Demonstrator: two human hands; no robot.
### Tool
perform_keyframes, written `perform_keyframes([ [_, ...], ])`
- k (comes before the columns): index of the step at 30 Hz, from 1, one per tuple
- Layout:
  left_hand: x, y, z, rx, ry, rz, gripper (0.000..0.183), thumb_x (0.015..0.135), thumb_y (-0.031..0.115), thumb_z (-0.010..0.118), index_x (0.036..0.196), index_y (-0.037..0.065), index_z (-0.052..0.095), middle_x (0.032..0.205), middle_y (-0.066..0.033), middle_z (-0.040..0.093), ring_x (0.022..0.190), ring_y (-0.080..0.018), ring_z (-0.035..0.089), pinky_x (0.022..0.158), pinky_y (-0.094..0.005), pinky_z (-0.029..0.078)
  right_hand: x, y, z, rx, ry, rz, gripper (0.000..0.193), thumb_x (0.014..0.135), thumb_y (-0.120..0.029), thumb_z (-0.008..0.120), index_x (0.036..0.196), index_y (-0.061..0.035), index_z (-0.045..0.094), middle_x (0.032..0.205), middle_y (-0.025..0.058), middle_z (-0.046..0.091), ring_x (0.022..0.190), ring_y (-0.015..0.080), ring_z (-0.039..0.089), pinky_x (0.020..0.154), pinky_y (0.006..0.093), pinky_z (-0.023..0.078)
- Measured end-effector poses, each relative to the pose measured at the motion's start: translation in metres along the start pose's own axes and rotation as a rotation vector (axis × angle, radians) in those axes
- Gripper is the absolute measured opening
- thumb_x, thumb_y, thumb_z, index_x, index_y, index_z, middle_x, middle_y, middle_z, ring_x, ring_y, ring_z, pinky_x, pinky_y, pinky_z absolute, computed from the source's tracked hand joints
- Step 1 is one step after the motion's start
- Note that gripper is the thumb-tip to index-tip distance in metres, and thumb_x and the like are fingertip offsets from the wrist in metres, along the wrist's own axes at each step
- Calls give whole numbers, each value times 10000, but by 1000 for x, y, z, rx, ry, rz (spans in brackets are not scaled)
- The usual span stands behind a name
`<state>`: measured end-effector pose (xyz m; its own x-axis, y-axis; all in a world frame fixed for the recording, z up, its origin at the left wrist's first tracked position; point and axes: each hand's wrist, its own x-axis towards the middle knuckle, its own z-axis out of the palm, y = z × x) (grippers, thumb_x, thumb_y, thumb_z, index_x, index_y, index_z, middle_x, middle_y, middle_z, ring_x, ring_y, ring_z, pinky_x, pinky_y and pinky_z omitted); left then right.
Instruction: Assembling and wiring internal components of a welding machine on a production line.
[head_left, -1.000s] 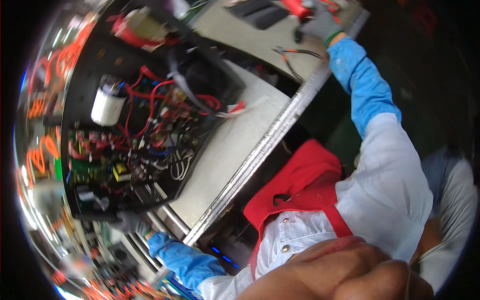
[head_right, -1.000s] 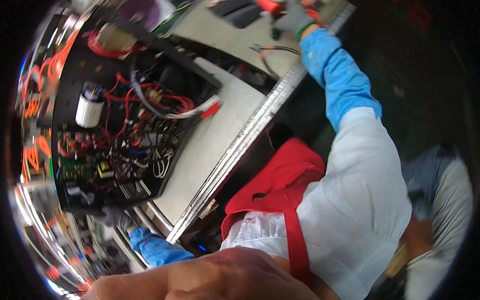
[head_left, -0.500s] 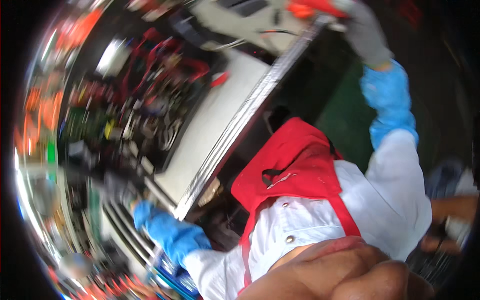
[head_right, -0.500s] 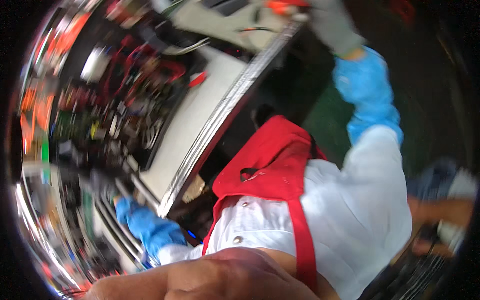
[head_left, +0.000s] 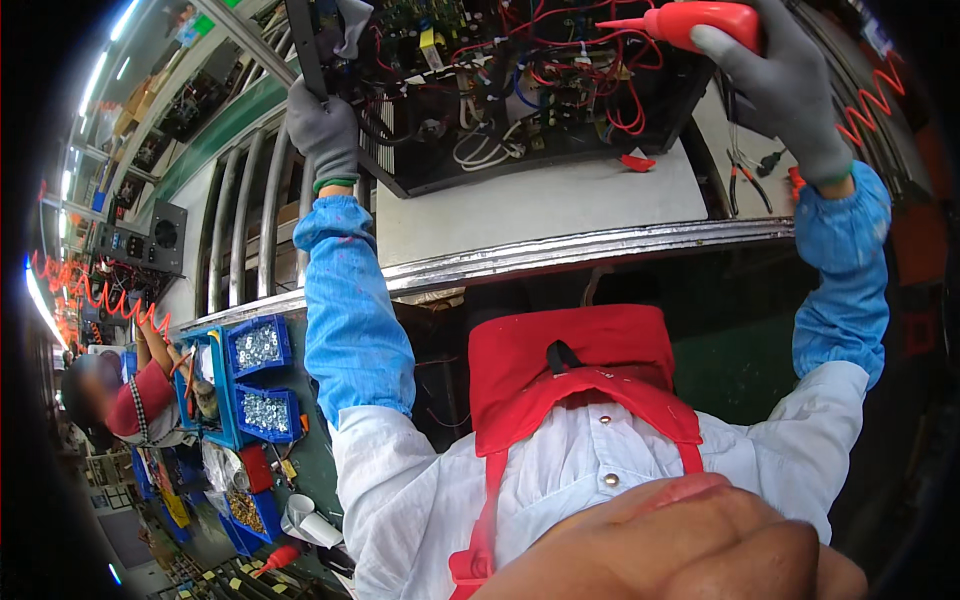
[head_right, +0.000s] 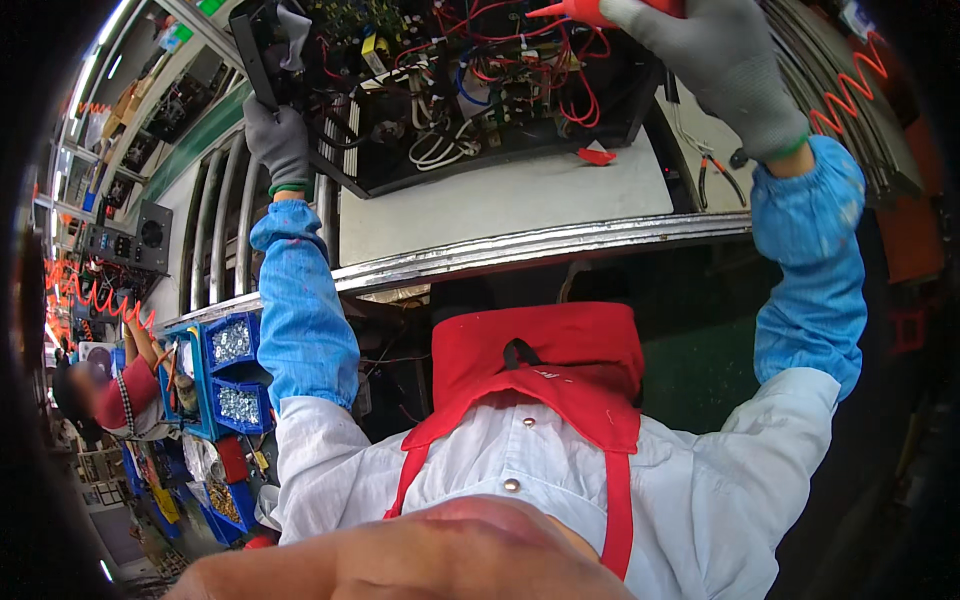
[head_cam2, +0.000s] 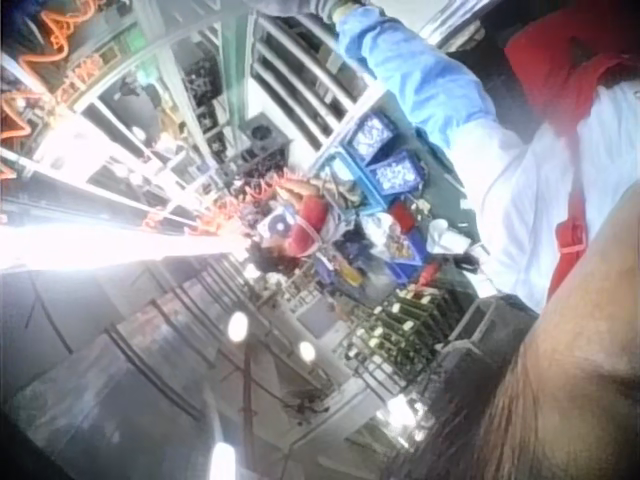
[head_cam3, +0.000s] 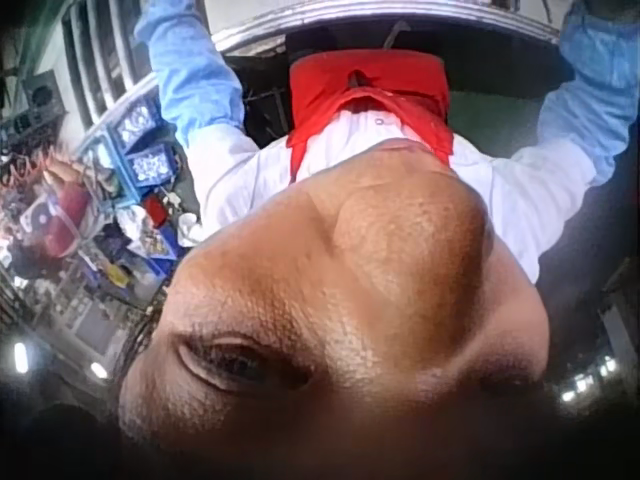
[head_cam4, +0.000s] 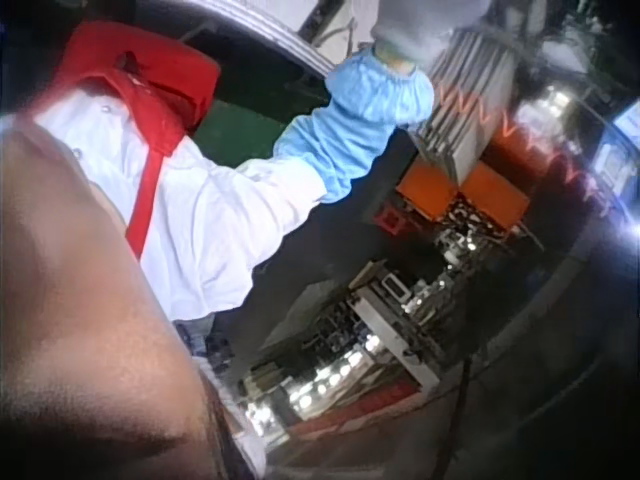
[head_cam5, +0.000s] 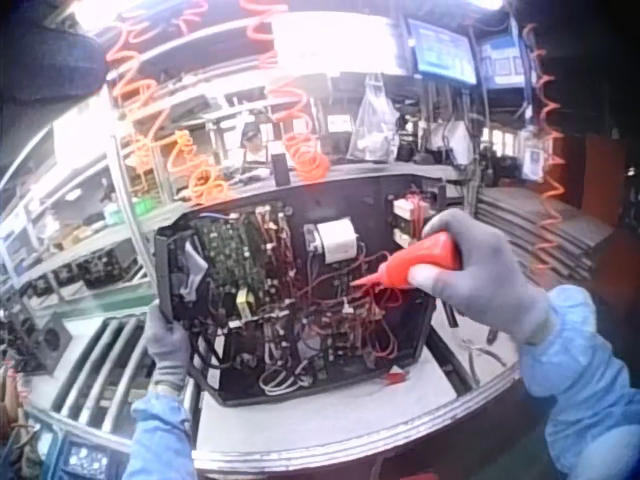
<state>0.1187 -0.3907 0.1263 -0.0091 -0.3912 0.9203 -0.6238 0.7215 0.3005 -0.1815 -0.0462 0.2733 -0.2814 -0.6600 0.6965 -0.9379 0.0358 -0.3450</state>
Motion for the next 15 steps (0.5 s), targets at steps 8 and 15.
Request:
perform_keyframes([
  [8,-2,-6,12,-7,73,30,298,731,45,617,1029,64,627,830,-157,640,755,-387,633,673,-461,509,26,11,31,-40,-85,38,359,782,-219,757,1013,-7,584,800,130,621,741,198,619,699,342,504],
  [15,-5,-13,14,3,102,34,279,733,63,622,1011,56,624,800,-147,643,730,-368,638,649,-444,513,31,20,27,199,-112,73,307,804,-240,730,1008,-47,606,877,58,623,816,126,568,735,276,481],
])
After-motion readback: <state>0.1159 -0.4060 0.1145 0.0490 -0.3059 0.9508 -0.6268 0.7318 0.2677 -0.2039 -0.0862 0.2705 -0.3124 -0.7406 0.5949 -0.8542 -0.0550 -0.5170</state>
